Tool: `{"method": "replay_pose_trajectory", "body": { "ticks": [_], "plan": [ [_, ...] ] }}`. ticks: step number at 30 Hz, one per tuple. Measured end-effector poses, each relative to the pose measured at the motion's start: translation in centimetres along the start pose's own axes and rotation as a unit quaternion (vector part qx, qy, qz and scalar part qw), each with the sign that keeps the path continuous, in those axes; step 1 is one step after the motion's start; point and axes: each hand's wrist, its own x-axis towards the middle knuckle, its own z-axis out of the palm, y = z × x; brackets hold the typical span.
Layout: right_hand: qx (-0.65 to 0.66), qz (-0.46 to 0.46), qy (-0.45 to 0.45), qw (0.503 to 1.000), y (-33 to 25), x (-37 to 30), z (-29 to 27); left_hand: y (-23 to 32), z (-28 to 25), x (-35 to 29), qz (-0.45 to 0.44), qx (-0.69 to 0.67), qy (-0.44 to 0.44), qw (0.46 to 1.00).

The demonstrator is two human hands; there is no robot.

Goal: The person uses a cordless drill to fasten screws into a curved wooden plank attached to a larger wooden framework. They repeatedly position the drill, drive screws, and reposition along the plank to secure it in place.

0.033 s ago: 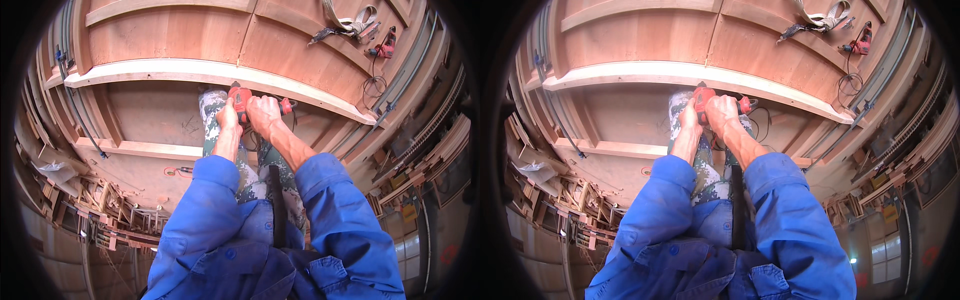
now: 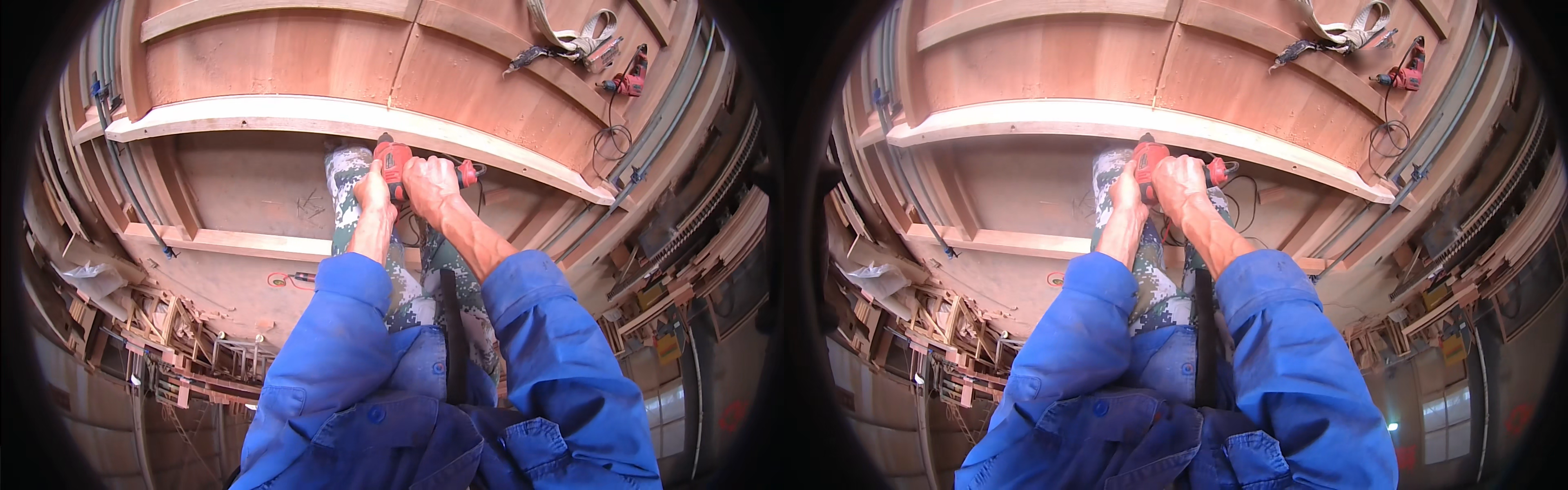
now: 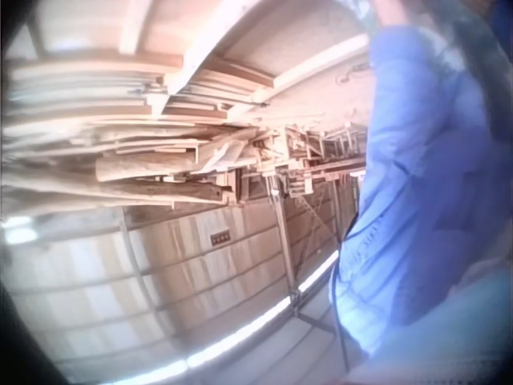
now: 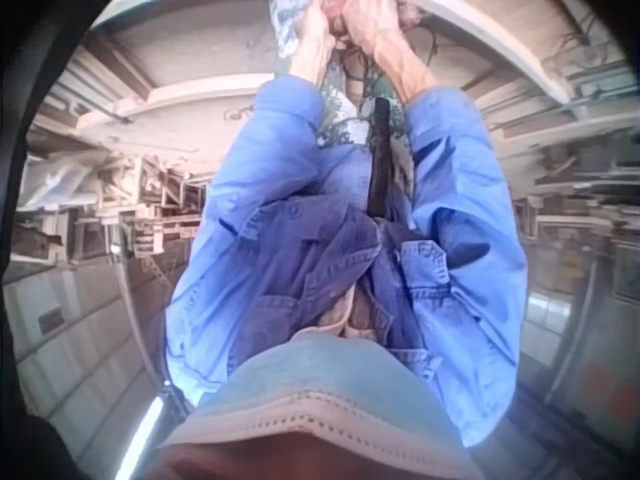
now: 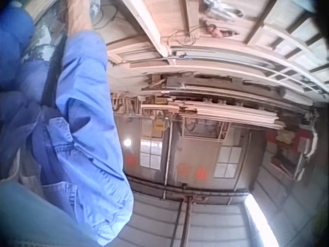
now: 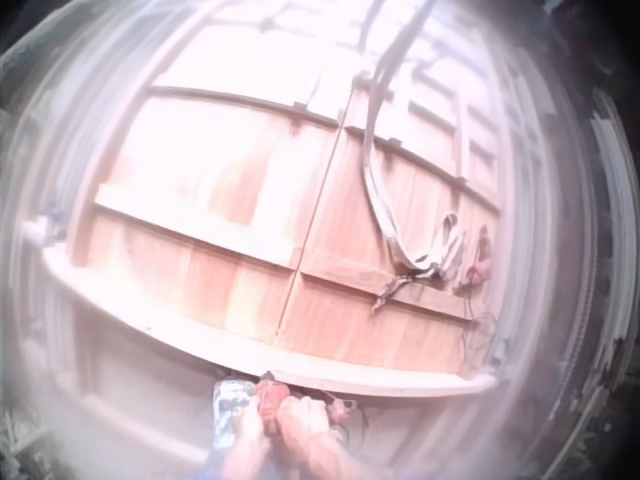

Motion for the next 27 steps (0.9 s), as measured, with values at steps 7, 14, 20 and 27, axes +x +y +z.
{"method": "replay_pose_trajectory", "body": {
  "ticks": [7, 14, 20, 27],
  "plan": [
    [0.023, 0.001, 0.008, 1.0, 0.0, -0.2, 0.0, 0.7, 0.3, -0.9, -0.007, 0.011, -0.002, 1.0],
    [0.034, 0.018, -0.004, 0.999, -0.6, 0.0, -0.8, 0.6, -0.3, 0.2, -0.02, 0.014, -0.032, 0.999],
    [0.021, 0.006, -0.007, 1.0, -0.4, -0.3, -1.2, 0.5, -0.6, 0.5, -0.018, 0.057, -0.023, 0.998],
    [0.014, 0.011, -0.013, 1.0, -0.6, -0.5, -1.7, 0.2, -0.9, 0.8, -0.023, 0.049, -0.029, 0.998]
  ]
}}
